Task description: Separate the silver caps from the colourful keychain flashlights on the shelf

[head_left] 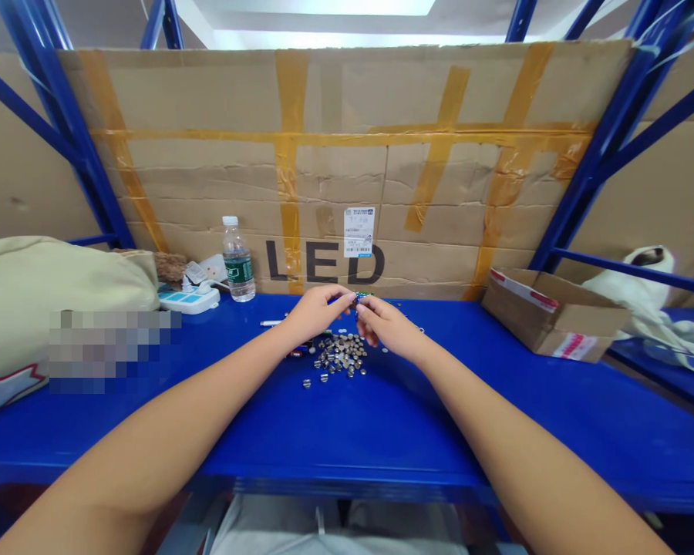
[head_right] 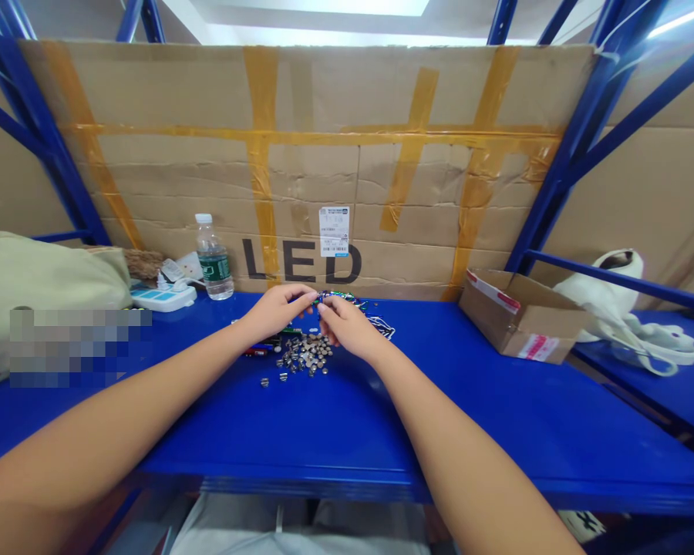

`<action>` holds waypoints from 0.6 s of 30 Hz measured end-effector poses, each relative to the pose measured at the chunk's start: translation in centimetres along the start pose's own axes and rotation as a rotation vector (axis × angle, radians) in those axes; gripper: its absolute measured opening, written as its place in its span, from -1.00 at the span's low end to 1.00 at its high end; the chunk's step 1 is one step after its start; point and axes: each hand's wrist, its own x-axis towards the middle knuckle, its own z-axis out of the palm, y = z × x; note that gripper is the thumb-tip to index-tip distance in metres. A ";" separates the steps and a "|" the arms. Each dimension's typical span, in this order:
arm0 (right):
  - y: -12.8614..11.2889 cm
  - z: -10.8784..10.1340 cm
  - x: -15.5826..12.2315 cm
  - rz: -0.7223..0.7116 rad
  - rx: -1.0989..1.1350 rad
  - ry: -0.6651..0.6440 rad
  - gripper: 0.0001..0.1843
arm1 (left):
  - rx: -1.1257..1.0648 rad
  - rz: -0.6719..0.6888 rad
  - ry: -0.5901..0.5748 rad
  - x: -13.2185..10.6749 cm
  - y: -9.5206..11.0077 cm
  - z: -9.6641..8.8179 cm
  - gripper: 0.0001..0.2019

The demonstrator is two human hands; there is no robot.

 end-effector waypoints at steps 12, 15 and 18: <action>0.1 0.0 -0.3 -0.041 0.020 -0.069 -0.76 | -0.081 0.052 -0.069 -0.2 -0.2 0.1 -0.68; 0.0 -0.2 -0.1 -0.066 -0.180 0.067 -0.78 | 0.012 0.080 -0.061 -0.3 0.0 0.2 -0.71; 0.2 -0.2 0.3 -0.094 -0.344 0.216 -0.79 | 0.155 0.148 -0.017 -0.3 0.0 0.3 -0.76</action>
